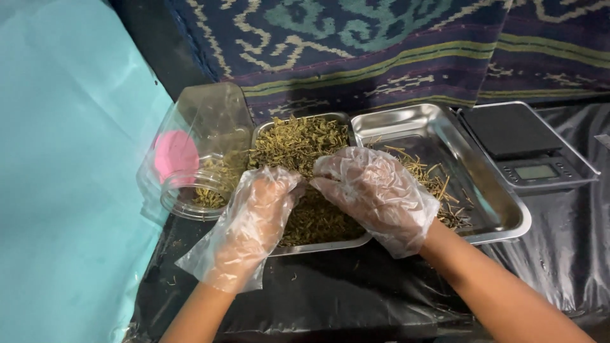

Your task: Sorting dried herbs or tea leaves by hand to remove stems or debris, moving them between metal trays for quality control.

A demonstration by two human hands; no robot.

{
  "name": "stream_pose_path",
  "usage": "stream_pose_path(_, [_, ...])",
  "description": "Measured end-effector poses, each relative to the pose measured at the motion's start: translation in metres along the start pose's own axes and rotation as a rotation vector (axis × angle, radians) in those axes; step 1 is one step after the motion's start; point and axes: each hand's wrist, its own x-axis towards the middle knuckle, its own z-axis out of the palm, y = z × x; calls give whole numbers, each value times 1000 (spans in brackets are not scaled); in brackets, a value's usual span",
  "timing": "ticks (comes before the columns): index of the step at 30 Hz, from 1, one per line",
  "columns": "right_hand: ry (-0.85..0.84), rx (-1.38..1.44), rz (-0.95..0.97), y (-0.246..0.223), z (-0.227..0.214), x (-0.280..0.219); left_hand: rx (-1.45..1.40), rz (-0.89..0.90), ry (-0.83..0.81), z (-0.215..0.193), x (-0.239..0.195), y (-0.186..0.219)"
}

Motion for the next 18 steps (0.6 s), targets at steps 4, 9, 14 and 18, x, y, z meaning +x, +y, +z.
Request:
stream_pose_path(4, [18,142,14,-4,0,1,1757,602,33,39,-43,-64])
stream_pose_path(9, [-40,585,99,7,9,-5,848,478,-23,23,-7,-39])
stream_pose_path(14, [-111,843,203,9,5,-2,1099,562,-68,42,-3,-65])
stream_pose_path(18, [-191,1247,430,16,-18,0,158,90,-80,8,39,1])
